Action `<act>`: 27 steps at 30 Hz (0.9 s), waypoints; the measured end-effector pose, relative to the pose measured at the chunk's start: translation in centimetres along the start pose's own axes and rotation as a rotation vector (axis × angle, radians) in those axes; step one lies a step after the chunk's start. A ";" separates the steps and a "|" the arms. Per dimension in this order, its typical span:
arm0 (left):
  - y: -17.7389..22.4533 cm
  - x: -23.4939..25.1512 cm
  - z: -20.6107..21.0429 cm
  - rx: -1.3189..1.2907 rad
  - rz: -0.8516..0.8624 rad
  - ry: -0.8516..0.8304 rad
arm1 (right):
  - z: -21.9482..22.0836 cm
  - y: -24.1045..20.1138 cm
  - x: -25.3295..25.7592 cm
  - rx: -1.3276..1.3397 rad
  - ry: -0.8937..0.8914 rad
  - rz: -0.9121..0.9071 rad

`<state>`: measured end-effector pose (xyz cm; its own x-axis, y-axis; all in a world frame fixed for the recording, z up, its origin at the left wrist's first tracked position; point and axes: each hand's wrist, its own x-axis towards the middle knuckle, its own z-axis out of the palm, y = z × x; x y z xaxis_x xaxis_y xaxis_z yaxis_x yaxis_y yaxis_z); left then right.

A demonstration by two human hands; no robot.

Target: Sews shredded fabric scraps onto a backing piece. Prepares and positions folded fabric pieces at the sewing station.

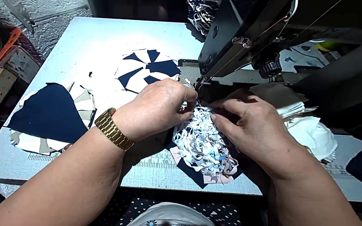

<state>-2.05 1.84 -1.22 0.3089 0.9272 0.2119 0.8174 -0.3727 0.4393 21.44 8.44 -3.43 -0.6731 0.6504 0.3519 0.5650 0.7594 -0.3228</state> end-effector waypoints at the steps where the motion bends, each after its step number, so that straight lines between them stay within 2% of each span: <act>1: 0.1 0.0 0.0 0.014 -0.004 -0.017 | 0.2 0.1 0.0 0.003 0.011 -0.009; 6: -0.1 -0.1 -0.1 0.024 0.012 0.004 | 0.2 0.7 -0.2 0.092 0.048 -0.040; 10: -0.2 0.0 -0.3 0.029 -0.009 0.043 | 0.5 0.6 -0.1 0.072 0.013 -0.062; 15: -0.3 -0.1 -0.4 0.025 -0.002 0.039 | 0.5 0.7 0.0 0.096 0.067 -0.090; 19: -0.7 -0.2 -1.2 -0.012 -0.005 0.031 | 0.6 0.9 -0.1 0.093 0.018 -0.103; 21: -1.1 -0.3 -1.9 -0.065 0.014 -0.028 | 0.4 0.9 -0.1 0.106 0.046 -0.109; 24: -0.9 -0.7 -3.0 -0.176 -0.003 -0.216 | -0.6 -0.3 -0.2 0.121 0.067 -0.149; 27: -0.5 -0.8 -2.9 -0.247 -0.033 -0.354 | -1.5 -1.9 -1.1 0.160 0.019 -0.208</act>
<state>-4.10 1.16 0.97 0.4673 0.8785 -0.0996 0.7022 -0.3004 0.6455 21.77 6.28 -1.89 -0.7570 0.4819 0.4413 0.3317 0.8653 -0.3758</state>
